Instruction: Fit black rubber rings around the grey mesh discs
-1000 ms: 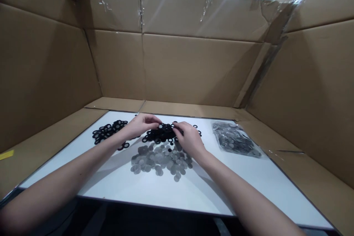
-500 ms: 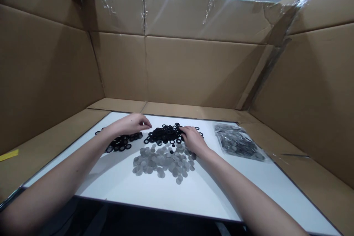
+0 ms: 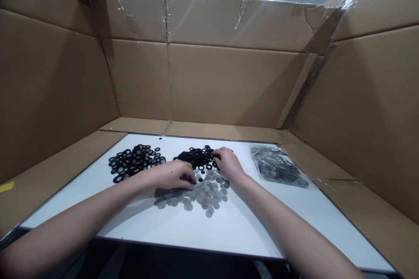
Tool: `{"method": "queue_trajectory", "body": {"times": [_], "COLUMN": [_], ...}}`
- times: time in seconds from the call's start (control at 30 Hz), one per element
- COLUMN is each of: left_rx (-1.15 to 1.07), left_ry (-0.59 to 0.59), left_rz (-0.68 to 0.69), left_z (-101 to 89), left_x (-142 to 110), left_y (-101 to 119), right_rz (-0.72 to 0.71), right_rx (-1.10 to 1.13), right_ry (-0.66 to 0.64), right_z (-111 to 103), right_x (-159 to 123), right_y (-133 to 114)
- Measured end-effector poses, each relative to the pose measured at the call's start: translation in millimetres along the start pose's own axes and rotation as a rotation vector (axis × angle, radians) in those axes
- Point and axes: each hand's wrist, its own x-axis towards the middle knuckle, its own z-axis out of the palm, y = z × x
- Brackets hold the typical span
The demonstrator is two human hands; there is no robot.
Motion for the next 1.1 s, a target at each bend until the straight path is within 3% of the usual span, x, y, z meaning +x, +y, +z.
{"method": "queue_trajectory", "body": {"times": [0.17,0.37,0.63,0.87,1.1], "left_rx": [0.017,0.012,-0.079,-0.413,-0.638], "left_ry": [0.088,0.097,0.201,0.443,0.558], "left_rz": [-0.02,0.026,-0.06,-0.262,-0.263], "left_z": [5.8,14.4,13.3,14.6,18.6], "left_x": [4,6,6,13,18], "left_y": [2,5,3,0,-9], "right_rz": [0.055,0.07,0.139,0.316,0.384], "right_rx": [0.081,0.168,0.572,1.021,1.239], "right_ry": [0.014,0.045,0.144,-0.019,-0.13], "right_z": [-2,-7,-15,-15,-11], "right_x": [-1,-2,-4,-11,-20], "right_y": [0,-6,-22,-48,-60]}}
